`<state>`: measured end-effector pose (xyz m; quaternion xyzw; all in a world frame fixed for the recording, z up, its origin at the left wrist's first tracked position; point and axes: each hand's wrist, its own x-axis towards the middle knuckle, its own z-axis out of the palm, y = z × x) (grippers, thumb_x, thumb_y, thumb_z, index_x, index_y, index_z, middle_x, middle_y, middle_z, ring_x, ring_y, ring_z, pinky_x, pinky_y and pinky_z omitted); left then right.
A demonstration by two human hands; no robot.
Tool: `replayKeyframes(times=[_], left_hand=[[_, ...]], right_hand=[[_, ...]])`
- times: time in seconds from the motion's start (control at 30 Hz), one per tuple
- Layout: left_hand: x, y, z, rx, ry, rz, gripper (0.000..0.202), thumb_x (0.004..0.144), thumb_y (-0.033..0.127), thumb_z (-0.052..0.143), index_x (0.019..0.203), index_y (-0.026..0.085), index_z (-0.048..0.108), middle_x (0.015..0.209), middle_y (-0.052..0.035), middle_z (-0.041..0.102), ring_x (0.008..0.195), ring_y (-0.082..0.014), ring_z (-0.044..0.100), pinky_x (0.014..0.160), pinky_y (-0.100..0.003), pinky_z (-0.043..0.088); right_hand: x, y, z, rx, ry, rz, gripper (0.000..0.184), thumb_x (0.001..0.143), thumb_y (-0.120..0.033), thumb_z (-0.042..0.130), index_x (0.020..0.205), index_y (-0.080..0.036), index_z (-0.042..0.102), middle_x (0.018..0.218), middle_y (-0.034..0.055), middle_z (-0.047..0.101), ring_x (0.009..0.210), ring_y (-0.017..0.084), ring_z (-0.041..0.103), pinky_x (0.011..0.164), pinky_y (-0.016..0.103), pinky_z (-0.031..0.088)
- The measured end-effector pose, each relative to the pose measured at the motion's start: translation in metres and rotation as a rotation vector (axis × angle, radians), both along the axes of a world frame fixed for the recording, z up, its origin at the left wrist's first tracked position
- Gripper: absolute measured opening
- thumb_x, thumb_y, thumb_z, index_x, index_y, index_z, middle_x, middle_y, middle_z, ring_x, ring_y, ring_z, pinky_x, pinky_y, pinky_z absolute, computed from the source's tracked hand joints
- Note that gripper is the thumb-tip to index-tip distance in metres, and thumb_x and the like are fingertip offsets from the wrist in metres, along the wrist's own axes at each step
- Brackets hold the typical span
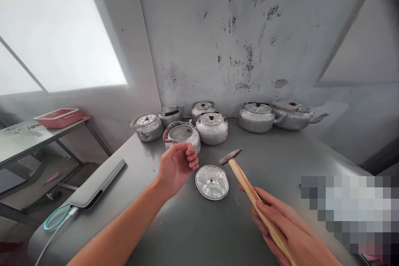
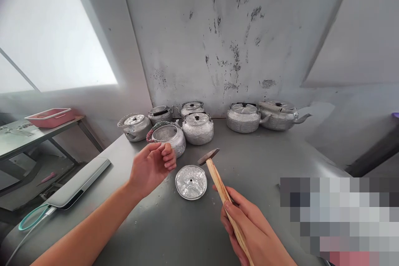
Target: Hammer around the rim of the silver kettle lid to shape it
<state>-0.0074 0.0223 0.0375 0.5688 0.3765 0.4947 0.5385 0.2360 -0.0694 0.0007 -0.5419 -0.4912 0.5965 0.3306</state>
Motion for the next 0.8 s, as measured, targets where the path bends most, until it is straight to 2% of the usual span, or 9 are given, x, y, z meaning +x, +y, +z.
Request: replayKeyframes(times=[0.07, 0.13, 0.3, 0.37, 0.5, 0.57, 0.73, 0.8], left_hand=[[-0.003, -0.001, 0.005, -0.139, -0.265, -0.076, 0.030, 0.088, 0.040, 0.041, 0.067, 0.022, 0.029, 0.068, 0.0026, 0.025, 0.057, -0.0126, 0.033, 0.057, -0.029, 0.037], [-0.005, -0.001, 0.007, -0.215, -0.415, -0.114, 0.030, 0.085, 0.038, 0.045, 0.067, 0.022, 0.027, 0.068, 0.0030, 0.022, 0.057, -0.0123, 0.029, 0.055, -0.028, 0.035], [-0.006, -0.001, 0.007, -0.250, -0.473, -0.143, 0.033, 0.085, 0.040, 0.046, 0.066, 0.021, 0.026, 0.067, 0.0034, 0.020, 0.056, -0.0122, 0.026, 0.054, -0.028, 0.032], [-0.005, 0.000, 0.005, -0.235, -0.450, -0.143, 0.034, 0.083, 0.040, 0.048, 0.067, 0.021, 0.024, 0.067, 0.0039, 0.020, 0.056, -0.0112, 0.025, 0.054, -0.027, 0.032], [-0.003, 0.002, -0.003, -0.155, -0.294, -0.071, 0.046, 0.065, 0.018, 0.067, 0.069, 0.021, 0.021, 0.066, 0.0064, 0.021, 0.055, -0.0069, 0.024, 0.053, -0.023, 0.029], [-0.002, 0.003, -0.007, -0.132, -0.212, -0.035, 0.051, 0.061, 0.014, 0.071, 0.071, 0.022, 0.021, 0.067, 0.0075, 0.022, 0.055, -0.0053, 0.025, 0.053, -0.021, 0.027], [0.000, 0.007, -0.016, -0.012, 0.069, 0.011, 0.048, 0.068, 0.024, 0.065, 0.072, 0.023, 0.017, 0.067, 0.0088, 0.019, 0.053, -0.0054, 0.020, 0.051, -0.022, 0.024], [0.000, 0.008, -0.019, 0.051, 0.161, 0.040, 0.044, 0.070, 0.025, 0.064, 0.070, 0.023, 0.021, 0.065, 0.0089, 0.020, 0.054, -0.0065, 0.020, 0.052, -0.023, 0.024]], right_hand=[[0.000, 0.000, 0.000, 0.003, -0.004, 0.017, 0.040, 0.097, -0.060, 0.040, 0.082, -0.024, 0.048, 0.071, -0.0078, 0.046, 0.043, 0.006, 0.031, 0.042, 0.022, 0.038], [-0.001, 0.001, 0.000, -0.006, -0.001, 0.015, 0.040, 0.095, -0.062, 0.040, 0.082, -0.025, 0.049, 0.070, -0.0078, 0.046, 0.042, 0.006, 0.031, 0.041, 0.021, 0.038], [-0.003, 0.002, 0.002, -0.032, -0.009, -0.040, 0.039, 0.090, -0.063, 0.048, 0.100, -0.026, 0.055, 0.069, -0.0068, 0.049, 0.040, 0.008, 0.034, 0.039, 0.022, 0.040], [-0.004, 0.001, 0.003, -0.042, -0.017, -0.052, 0.040, 0.089, -0.062, 0.049, 0.104, -0.026, 0.055, 0.069, -0.0064, 0.049, 0.040, 0.008, 0.035, 0.038, 0.022, 0.040], [-0.004, 0.001, 0.005, -0.044, -0.030, -0.050, 0.039, 0.089, -0.061, 0.048, 0.104, -0.026, 0.056, 0.069, -0.0062, 0.049, 0.040, 0.009, 0.035, 0.039, 0.022, 0.041], [-0.004, 0.001, 0.005, -0.042, -0.033, -0.035, 0.037, 0.090, -0.060, 0.047, 0.101, -0.026, 0.056, 0.069, -0.0063, 0.049, 0.040, 0.008, 0.034, 0.039, 0.022, 0.040], [-0.005, 0.001, 0.008, -0.031, -0.032, -0.010, 0.034, 0.090, -0.059, 0.047, 0.090, -0.026, 0.052, 0.069, -0.0066, 0.048, 0.040, 0.008, 0.033, 0.039, 0.021, 0.038], [-0.005, 0.001, 0.009, -0.021, -0.037, 0.003, 0.034, 0.090, -0.059, 0.046, 0.086, -0.026, 0.050, 0.069, -0.0069, 0.048, 0.040, 0.007, 0.032, 0.039, 0.021, 0.037]])
